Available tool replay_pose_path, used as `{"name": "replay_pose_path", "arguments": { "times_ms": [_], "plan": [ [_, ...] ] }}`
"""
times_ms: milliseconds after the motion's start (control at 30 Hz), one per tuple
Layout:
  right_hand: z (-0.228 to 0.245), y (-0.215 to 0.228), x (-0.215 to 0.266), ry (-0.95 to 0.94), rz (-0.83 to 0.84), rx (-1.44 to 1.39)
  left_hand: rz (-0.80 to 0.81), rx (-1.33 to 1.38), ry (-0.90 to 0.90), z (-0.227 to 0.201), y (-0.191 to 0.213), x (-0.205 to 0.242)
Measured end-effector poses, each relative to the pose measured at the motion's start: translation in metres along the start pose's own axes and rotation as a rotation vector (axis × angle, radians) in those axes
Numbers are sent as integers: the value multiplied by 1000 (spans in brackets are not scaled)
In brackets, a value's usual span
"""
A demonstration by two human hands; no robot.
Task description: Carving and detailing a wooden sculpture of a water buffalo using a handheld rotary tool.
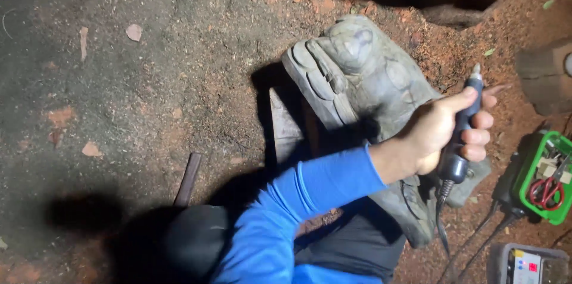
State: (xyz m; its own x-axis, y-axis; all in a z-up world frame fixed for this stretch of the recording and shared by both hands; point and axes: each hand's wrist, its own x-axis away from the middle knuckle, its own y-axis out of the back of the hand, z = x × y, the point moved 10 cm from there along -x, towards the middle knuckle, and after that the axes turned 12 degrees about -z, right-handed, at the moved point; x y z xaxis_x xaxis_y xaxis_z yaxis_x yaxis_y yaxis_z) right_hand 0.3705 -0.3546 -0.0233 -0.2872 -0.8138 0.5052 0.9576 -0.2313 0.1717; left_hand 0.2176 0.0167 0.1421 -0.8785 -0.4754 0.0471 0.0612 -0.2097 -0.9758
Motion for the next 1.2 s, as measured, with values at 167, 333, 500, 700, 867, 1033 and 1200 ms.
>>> {"name": "replay_pose_path", "arguments": {
  "times_ms": [167, 333, 500, 700, 867, 1033, 1200],
  "plan": [
    [311, -141, -56, 682, -188, 675, 376, 501, -43, -41, -33, 81],
    [287, -153, -172, 533, 0, 73, 123, 341, -376, -90, 37, 78],
    [380, -287, -157, 1402, -197, 882, -68, 208, -433, -120, 65, 78],
    [396, -353, -213, 1234, 75, 908, -154, 116, -569, -184, 89, 74],
    [396, -372, -246, 1367, 153, 870, -257, 199, -533, -198, 137, 38],
    [404, -392, -249, 1365, 154, 903, -288, 204, -514, -207, 134, 42],
    [405, -398, -252, 1366, 154, 926, -273, 232, -483, -210, 144, 36]
  ]
}}
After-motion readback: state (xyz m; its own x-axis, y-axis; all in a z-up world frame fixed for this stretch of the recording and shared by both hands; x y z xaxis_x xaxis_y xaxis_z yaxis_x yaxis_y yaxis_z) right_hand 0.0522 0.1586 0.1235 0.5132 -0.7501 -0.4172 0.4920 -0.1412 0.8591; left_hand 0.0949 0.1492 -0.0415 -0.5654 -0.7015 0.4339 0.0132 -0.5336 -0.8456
